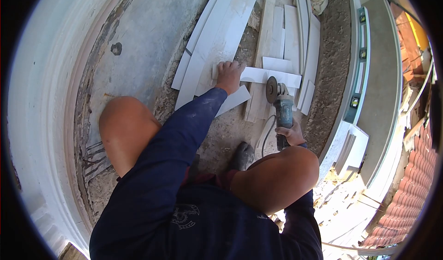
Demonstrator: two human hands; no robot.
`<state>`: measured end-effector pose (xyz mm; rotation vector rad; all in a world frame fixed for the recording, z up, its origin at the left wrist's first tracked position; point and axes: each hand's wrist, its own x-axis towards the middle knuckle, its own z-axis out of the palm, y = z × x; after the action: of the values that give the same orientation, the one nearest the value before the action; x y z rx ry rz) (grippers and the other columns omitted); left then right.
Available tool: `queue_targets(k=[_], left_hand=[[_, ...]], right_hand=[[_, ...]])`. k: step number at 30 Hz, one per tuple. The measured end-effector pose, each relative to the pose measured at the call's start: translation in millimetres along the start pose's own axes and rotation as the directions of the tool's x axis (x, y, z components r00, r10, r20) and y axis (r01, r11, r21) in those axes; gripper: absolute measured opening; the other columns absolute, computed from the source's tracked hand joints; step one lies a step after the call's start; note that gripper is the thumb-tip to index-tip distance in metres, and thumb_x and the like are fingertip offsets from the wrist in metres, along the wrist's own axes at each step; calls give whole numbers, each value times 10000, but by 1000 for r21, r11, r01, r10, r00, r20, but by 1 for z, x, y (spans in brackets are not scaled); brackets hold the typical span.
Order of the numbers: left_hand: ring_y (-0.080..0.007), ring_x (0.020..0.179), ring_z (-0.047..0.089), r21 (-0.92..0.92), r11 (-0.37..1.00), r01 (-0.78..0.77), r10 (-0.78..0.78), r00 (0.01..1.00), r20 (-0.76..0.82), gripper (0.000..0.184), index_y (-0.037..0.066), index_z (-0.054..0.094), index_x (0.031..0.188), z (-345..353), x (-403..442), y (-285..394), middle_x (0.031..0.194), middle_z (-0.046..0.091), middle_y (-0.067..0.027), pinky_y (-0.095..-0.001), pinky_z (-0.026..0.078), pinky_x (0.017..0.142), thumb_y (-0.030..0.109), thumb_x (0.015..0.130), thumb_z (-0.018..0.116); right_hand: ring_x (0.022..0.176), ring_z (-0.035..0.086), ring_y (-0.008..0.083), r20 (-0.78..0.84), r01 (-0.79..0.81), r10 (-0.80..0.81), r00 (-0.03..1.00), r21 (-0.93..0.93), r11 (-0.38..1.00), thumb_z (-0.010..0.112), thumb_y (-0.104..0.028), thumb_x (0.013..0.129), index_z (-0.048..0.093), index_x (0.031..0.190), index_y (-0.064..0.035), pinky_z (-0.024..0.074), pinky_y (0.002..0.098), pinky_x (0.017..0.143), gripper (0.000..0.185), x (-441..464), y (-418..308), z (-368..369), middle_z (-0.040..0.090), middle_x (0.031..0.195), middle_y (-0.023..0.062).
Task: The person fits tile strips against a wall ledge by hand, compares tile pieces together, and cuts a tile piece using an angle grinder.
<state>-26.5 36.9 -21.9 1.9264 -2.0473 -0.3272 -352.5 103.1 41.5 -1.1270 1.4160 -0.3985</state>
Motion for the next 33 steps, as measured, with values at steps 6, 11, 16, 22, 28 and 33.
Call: queue_targets(k=[6,11,16,22,28,33], left_hand=[[-281,1191,465,12,1000,-8,8,1000,-18,584,160,573,1340,4,0,-2,1203,552,-78,-509,265,1035,110,773,704],[-284,1171,473,18,1000,-20,21,998,-56,486,186,575,1296,6,0,-2,1154,560,-79,-517,265,1046,158,820,667],[-281,1169,473,-8,1000,-17,17,999,-34,504,193,575,1304,1,-1,-2,1149,558,-76,-512,266,1043,155,811,674],[-283,1186,467,11,1000,-14,14,999,-32,561,166,577,1317,4,0,-2,1194,551,-77,-520,266,1034,123,771,696],[-284,1184,467,1,1000,-6,6,1000,-12,554,166,578,1316,3,1,-2,1202,552,-78,-518,266,1034,103,774,675],[-284,1188,462,-2,1000,0,0,1000,-25,534,161,581,1315,5,1,-2,1203,552,-78,-516,260,1038,97,790,654]], right_hand=[[701,636,174,-5,-15,15,1000,-7,1000,822,-124,626,584,1102,22,542,329,657,552,0,3,1,643,851,65],[700,636,175,-10,-15,15,1000,-16,1000,822,-127,620,588,1101,18,540,329,658,554,2,5,-1,646,852,65],[698,637,175,-3,-13,13,1000,12,1000,820,-130,615,599,1083,19,540,329,656,539,4,9,0,645,846,66],[684,631,172,-8,-40,40,999,16,999,817,-131,617,607,1078,12,536,324,641,527,1,2,2,643,837,60],[707,631,173,-6,-24,24,1000,3,1000,818,-134,620,607,1072,14,533,323,663,521,4,6,1,646,847,62],[730,630,173,-18,-25,25,1000,-15,1000,822,-138,624,606,1075,15,530,323,687,523,6,8,1,651,861,62]])
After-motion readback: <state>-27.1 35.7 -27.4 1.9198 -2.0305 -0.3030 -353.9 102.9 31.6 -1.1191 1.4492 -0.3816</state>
